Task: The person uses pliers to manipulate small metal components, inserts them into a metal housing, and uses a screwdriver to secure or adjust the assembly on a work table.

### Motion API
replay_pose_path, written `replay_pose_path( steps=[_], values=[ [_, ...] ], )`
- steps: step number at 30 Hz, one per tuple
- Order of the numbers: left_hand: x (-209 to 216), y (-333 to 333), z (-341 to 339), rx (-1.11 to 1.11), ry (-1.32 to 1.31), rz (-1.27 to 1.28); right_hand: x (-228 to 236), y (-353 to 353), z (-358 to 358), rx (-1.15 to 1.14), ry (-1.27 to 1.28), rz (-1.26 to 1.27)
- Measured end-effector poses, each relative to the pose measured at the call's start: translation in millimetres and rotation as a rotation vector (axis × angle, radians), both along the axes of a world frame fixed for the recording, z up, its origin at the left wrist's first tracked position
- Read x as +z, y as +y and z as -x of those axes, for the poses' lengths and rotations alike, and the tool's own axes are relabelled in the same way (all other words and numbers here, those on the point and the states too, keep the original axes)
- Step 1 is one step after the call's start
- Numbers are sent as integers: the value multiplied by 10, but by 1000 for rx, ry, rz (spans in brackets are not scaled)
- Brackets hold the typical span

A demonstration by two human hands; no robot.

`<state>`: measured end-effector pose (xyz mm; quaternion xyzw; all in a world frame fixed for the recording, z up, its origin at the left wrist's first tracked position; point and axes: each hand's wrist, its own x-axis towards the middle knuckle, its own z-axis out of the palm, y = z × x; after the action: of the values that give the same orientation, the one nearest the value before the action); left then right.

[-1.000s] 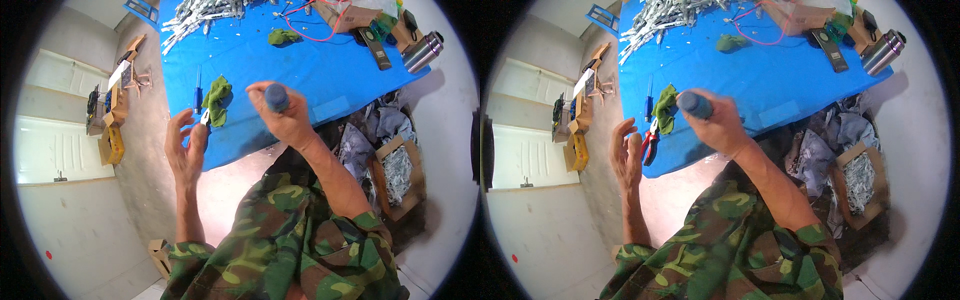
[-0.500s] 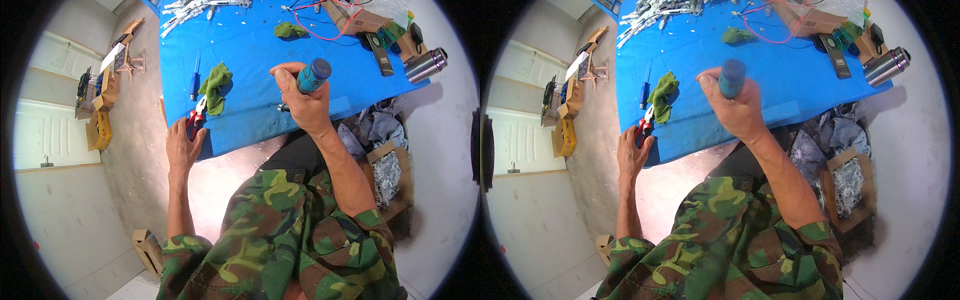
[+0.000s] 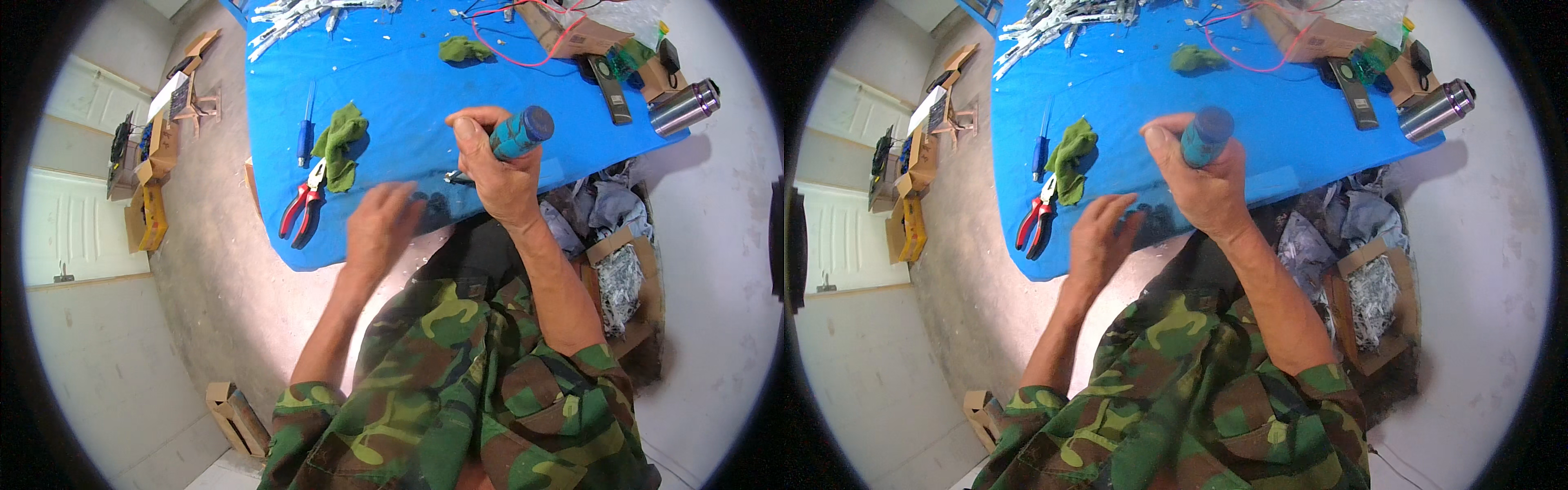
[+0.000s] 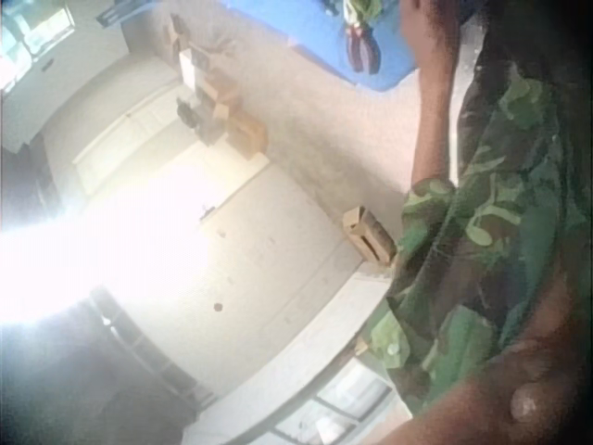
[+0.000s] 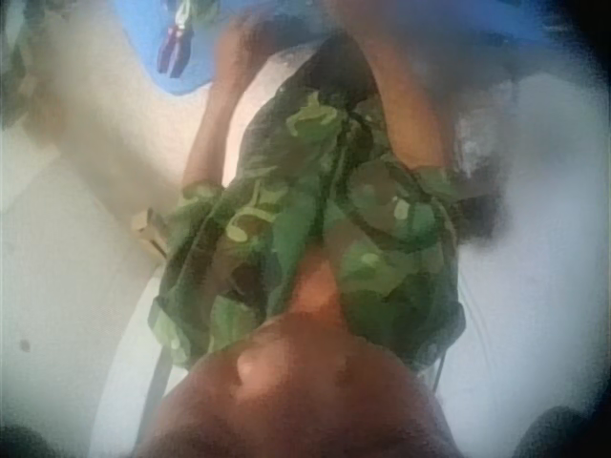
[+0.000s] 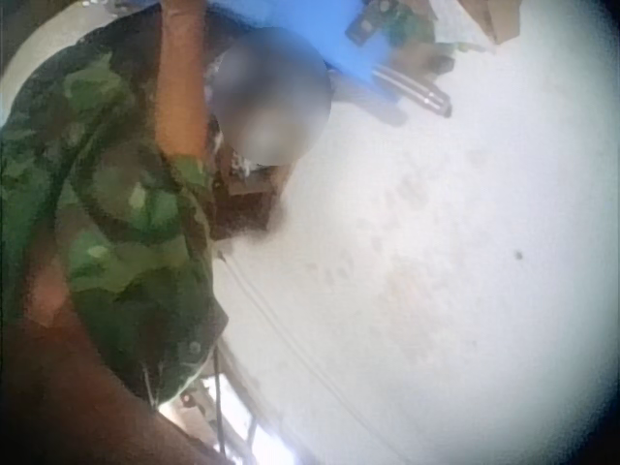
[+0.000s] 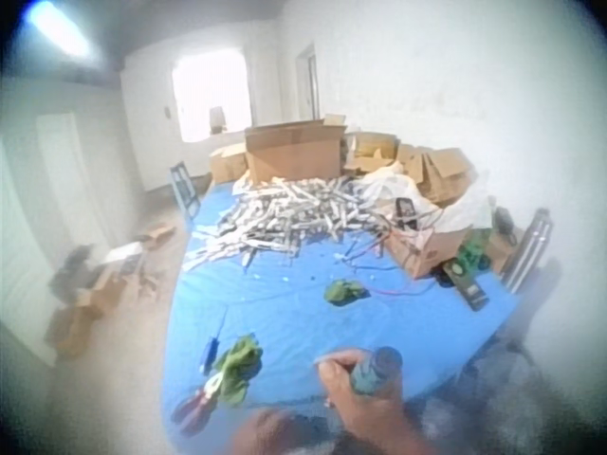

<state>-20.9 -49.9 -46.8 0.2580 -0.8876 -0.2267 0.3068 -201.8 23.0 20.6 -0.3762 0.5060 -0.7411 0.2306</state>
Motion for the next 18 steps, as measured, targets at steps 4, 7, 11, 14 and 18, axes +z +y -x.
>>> replay_pose_path(
  steps=[4, 7, 11, 14, 18],
  values=[
    [-158, 154, 392, 81, 29, -89, -45, 40, 52, 47, -43, -20],
    [-190, 167, 490, 137, 24, -27, -24, 64, 30, 61, -52, -19],
    [-260, 178, 532, 149, 44, 24, 20, 51, -15, 64, 28, -2],
    [-248, 195, 550, 172, 52, 41, 8, 39, -6, 82, 15, 4],
    [-260, 210, 572, 179, 68, 44, -49, 43, 52, 115, -27, 14]
  ],
)
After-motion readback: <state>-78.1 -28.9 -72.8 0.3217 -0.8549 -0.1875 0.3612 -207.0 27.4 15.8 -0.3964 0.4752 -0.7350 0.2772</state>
